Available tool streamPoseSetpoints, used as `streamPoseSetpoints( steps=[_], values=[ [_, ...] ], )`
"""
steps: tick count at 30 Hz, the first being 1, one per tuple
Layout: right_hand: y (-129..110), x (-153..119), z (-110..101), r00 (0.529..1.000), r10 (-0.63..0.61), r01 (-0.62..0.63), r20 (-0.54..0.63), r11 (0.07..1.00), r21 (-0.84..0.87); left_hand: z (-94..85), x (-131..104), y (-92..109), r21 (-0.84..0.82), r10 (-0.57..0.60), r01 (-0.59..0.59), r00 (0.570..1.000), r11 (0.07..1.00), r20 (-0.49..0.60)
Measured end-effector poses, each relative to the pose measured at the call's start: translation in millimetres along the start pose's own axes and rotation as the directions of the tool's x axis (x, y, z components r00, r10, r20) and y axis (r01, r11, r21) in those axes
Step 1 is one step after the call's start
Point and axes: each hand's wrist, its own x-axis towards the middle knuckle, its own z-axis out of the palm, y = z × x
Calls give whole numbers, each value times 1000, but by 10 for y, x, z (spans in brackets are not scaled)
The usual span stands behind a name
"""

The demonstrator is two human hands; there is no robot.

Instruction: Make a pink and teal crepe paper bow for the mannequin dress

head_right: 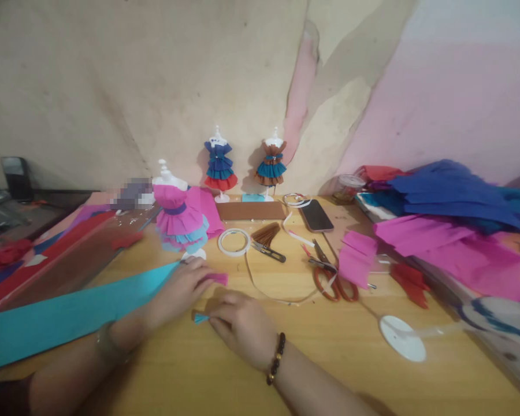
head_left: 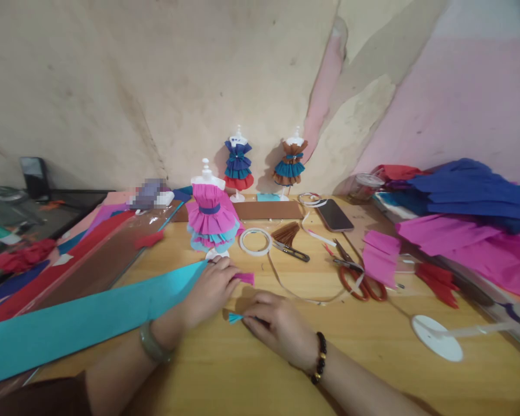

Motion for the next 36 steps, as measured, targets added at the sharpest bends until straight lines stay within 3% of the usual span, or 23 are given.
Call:
streamPoseSetpoints(
  steps=[6,13,17,26,36],
  values=[
    [53,-29,22,1000,31,-31,0,999,-13,29,-21,6,-28,43,-45,997,999,-58],
    [48,1,1,994,31,-26,-101,998,54,-4,-93,24,-93,64,-77,988,993,-141],
    [39,6,-18,987,36,-32,-157,999,32,4,-151,89,-168,74,-93,991,981,-116],
    [30,15,-20,991,-71,77,-113,996,46,43,-156,109,-321,64,-84,995,943,-71],
    [116,-5,2,960,109,-105,-258,994,30,9,-167,203,-372,75,-71,997,925,-3]
  ],
)
